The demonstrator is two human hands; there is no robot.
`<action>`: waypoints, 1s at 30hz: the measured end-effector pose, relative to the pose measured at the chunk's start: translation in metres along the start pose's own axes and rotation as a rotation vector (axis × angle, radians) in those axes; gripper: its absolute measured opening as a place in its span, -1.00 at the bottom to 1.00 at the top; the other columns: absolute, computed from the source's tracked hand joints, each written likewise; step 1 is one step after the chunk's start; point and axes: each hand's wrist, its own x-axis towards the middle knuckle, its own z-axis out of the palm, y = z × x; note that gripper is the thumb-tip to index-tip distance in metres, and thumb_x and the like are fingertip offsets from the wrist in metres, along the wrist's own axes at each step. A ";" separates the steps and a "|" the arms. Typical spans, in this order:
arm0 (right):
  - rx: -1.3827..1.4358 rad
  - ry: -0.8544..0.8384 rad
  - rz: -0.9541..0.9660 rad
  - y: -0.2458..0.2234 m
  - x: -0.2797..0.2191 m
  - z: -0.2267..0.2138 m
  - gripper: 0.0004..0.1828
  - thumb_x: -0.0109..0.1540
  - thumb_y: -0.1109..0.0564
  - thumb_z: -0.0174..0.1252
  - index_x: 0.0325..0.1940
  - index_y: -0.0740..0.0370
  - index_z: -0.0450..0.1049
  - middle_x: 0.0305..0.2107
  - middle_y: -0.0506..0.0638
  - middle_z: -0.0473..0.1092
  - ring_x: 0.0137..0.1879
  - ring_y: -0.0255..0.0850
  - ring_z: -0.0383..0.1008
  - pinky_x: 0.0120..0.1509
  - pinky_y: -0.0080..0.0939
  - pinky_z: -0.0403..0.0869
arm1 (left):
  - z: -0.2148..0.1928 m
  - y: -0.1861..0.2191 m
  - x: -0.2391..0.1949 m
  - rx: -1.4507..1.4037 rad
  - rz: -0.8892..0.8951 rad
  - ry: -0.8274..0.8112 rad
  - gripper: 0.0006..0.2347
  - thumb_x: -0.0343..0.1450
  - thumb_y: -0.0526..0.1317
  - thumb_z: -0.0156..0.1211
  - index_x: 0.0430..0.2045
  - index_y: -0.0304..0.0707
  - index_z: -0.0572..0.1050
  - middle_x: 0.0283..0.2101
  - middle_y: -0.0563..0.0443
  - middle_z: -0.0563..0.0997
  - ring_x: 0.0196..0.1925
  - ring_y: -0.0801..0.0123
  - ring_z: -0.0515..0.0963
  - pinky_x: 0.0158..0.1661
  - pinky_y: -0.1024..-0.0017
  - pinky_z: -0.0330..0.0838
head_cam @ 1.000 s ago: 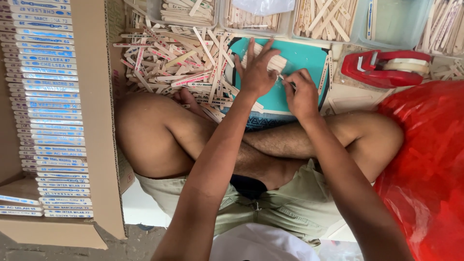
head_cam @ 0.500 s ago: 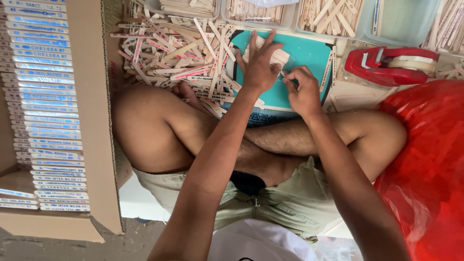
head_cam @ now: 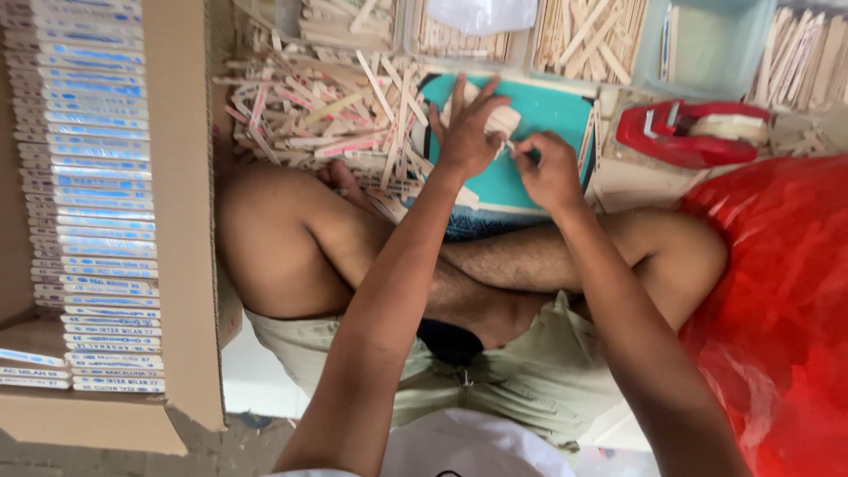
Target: The person sits cross-legged on the floor and assembles small wooden sticks into bundles. They pick up sticks from a pile, align them, and secure them with tape. The person places the finished bundles into a cardboard box.
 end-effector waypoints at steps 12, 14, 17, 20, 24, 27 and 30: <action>0.102 0.055 0.350 -0.032 0.004 -0.005 -0.97 0.22 0.17 0.40 -0.29 0.15 0.72 -0.37 -0.12 0.63 -0.25 -0.47 0.56 -0.12 -0.42 0.48 | 0.003 -0.003 0.000 -0.024 0.014 -0.001 -0.61 0.42 -0.28 0.30 0.13 0.27 0.48 0.52 0.41 0.11 0.62 0.13 -0.34 0.32 -0.51 -0.54; 0.129 0.051 0.355 -0.031 -0.001 -0.005 -0.96 0.24 0.18 0.38 -0.27 0.17 0.71 -0.37 -0.11 0.63 -0.22 -0.47 0.55 -0.11 -0.43 0.49 | -0.001 0.003 -0.003 -0.035 -0.008 -0.024 -0.61 0.42 -0.28 0.27 0.12 0.27 0.47 0.52 0.41 0.11 0.62 0.15 -0.36 0.33 -0.48 -0.57; 0.168 0.057 0.363 -0.019 -0.003 0.002 -0.94 0.29 0.22 0.33 -0.17 0.24 0.67 -0.38 0.10 0.59 -0.29 -0.23 0.59 -0.23 -0.31 0.56 | 0.005 -0.002 0.001 -0.043 -0.030 -0.008 -0.60 0.45 -0.25 0.29 0.16 0.29 0.44 0.54 0.41 0.10 0.63 0.13 -0.35 0.35 -0.54 -0.52; 0.192 0.077 0.349 -0.009 -0.015 0.005 -0.86 0.32 0.30 0.31 -0.03 0.37 0.60 -0.34 0.35 0.53 -0.35 0.07 0.61 -0.35 -0.10 0.62 | 0.017 -0.008 -0.001 -0.040 -0.031 0.012 -0.59 0.47 -0.20 0.34 0.20 0.34 0.41 0.55 0.45 0.06 0.65 0.11 -0.33 0.37 -0.62 -0.44; -0.094 0.179 0.152 0.007 -0.018 -0.018 -0.86 0.26 0.29 0.44 -0.11 0.24 0.67 -0.35 0.18 0.55 -0.18 0.12 0.61 -0.18 -0.01 0.57 | 0.019 -0.014 0.004 -0.033 -0.046 0.009 -0.57 0.45 -0.20 0.35 0.19 0.38 0.40 0.55 0.50 0.05 0.65 0.15 -0.35 0.37 -0.60 -0.47; -0.169 0.201 0.194 0.023 -0.017 -0.032 -0.90 0.34 0.28 0.38 -0.06 0.30 0.64 -0.34 0.15 0.55 -0.21 0.06 0.61 -0.16 -0.08 0.59 | 0.018 -0.016 0.004 -0.025 -0.017 0.008 -0.57 0.46 -0.19 0.33 0.20 0.39 0.38 0.56 0.49 0.02 0.65 0.13 -0.36 0.36 -0.61 -0.46; -0.266 0.218 0.182 0.027 -0.016 -0.031 -0.91 0.33 0.30 0.34 -0.08 0.34 0.59 -0.39 0.18 0.49 -0.23 0.12 0.57 -0.21 -0.02 0.56 | 0.017 -0.013 0.002 -0.042 -0.011 0.016 -0.59 0.47 -0.20 0.32 0.20 0.35 0.40 0.56 0.45 0.04 0.65 0.11 -0.33 0.35 -0.62 -0.45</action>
